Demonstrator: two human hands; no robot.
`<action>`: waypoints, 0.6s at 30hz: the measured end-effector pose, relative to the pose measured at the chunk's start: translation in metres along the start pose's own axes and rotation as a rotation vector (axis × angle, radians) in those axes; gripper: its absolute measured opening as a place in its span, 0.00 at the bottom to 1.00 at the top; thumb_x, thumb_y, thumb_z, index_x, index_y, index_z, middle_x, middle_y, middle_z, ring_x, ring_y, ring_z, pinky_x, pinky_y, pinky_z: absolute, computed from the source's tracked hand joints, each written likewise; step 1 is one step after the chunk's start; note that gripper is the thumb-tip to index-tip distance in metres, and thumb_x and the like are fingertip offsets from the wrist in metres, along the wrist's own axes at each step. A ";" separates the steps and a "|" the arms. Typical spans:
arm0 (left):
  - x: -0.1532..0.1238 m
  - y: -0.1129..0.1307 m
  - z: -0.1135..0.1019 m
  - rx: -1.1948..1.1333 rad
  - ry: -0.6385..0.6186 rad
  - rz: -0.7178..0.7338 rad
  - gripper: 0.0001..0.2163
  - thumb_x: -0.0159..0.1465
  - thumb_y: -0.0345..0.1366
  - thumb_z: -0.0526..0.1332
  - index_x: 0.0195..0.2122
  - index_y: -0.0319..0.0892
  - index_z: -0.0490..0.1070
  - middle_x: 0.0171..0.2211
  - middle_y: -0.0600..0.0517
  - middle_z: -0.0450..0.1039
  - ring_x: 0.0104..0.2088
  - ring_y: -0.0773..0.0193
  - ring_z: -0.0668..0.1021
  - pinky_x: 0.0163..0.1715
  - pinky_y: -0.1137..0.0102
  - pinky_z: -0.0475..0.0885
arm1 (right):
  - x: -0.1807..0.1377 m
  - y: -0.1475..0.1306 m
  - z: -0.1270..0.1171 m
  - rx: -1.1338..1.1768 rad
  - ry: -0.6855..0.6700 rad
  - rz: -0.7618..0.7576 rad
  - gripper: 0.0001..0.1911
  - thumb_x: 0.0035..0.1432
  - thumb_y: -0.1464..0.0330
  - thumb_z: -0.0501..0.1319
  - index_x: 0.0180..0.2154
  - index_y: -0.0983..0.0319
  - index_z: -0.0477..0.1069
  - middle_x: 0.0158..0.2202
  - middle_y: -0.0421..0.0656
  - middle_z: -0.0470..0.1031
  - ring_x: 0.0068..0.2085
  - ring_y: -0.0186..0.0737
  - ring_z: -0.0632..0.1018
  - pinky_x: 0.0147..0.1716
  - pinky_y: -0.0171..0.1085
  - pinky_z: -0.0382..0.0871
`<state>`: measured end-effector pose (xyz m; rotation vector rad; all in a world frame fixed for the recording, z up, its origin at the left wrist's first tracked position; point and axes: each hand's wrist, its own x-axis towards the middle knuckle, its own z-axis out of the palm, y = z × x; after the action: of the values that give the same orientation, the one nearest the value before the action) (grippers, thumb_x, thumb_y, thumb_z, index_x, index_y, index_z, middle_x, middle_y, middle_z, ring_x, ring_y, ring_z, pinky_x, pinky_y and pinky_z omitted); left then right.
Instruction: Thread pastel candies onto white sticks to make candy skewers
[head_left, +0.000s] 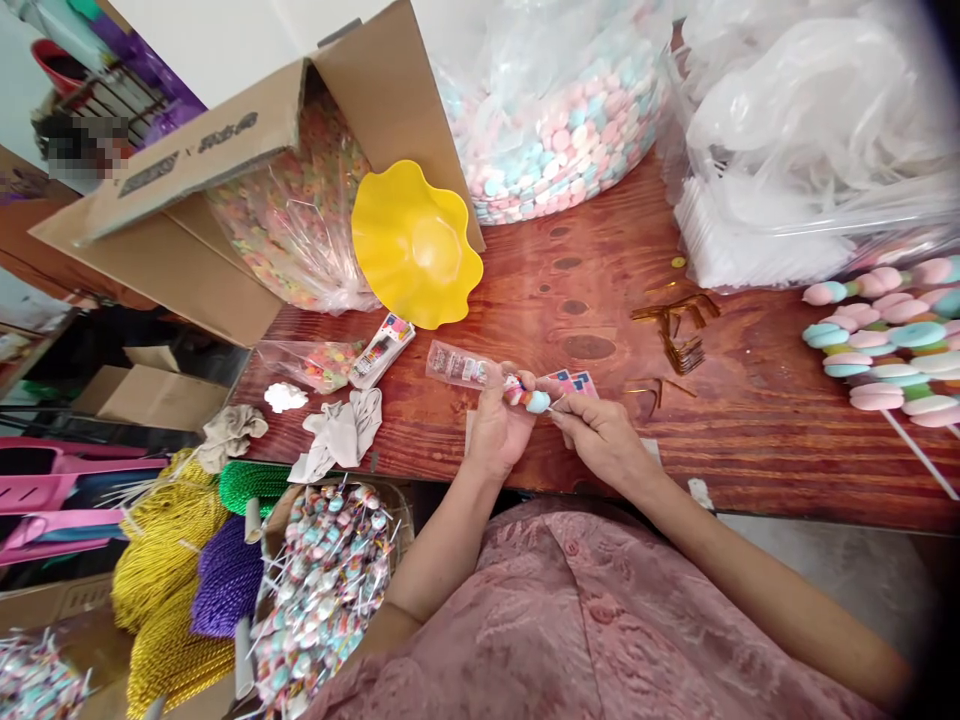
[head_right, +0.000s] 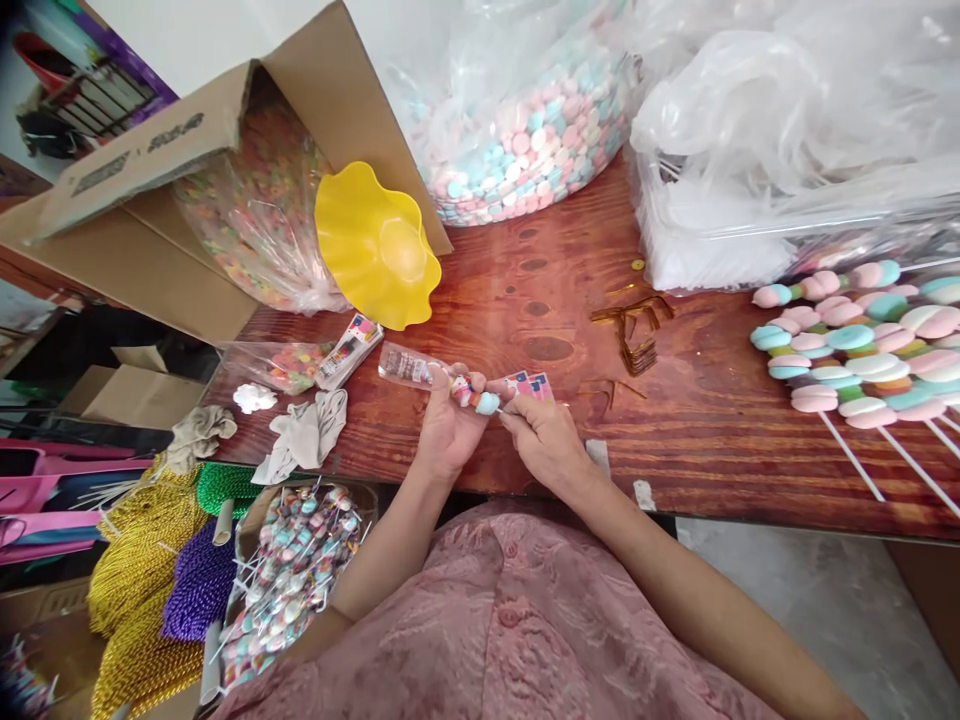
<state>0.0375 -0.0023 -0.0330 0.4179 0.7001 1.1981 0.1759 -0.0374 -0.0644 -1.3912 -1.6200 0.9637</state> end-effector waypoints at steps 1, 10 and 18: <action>-0.001 0.001 0.000 0.007 -0.031 -0.029 0.14 0.66 0.51 0.60 0.37 0.45 0.69 0.29 0.57 0.71 0.42 0.60 0.81 0.50 0.60 0.72 | 0.000 0.000 0.000 0.015 0.001 0.014 0.14 0.61 0.65 0.55 0.23 0.60 0.65 0.19 0.37 0.64 0.24 0.32 0.65 0.26 0.33 0.56; -0.003 -0.005 -0.008 0.011 -0.135 -0.147 0.09 0.66 0.43 0.61 0.39 0.43 0.71 0.39 0.49 0.78 0.50 0.57 0.79 0.51 0.62 0.72 | -0.005 -0.003 0.001 0.002 0.087 -0.049 0.12 0.62 0.65 0.55 0.27 0.60 0.67 0.21 0.36 0.61 0.23 0.31 0.62 0.27 0.33 0.55; -0.010 -0.012 -0.006 0.103 -0.105 -0.156 0.11 0.60 0.40 0.65 0.40 0.41 0.69 0.42 0.47 0.78 0.46 0.59 0.79 0.47 0.64 0.74 | -0.007 -0.008 0.003 0.097 0.188 -0.070 0.11 0.62 0.66 0.54 0.28 0.60 0.69 0.22 0.37 0.67 0.24 0.33 0.67 0.28 0.34 0.60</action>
<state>0.0393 -0.0158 -0.0423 0.4995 0.6924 0.9893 0.1708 -0.0454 -0.0587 -1.3093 -1.4538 0.8335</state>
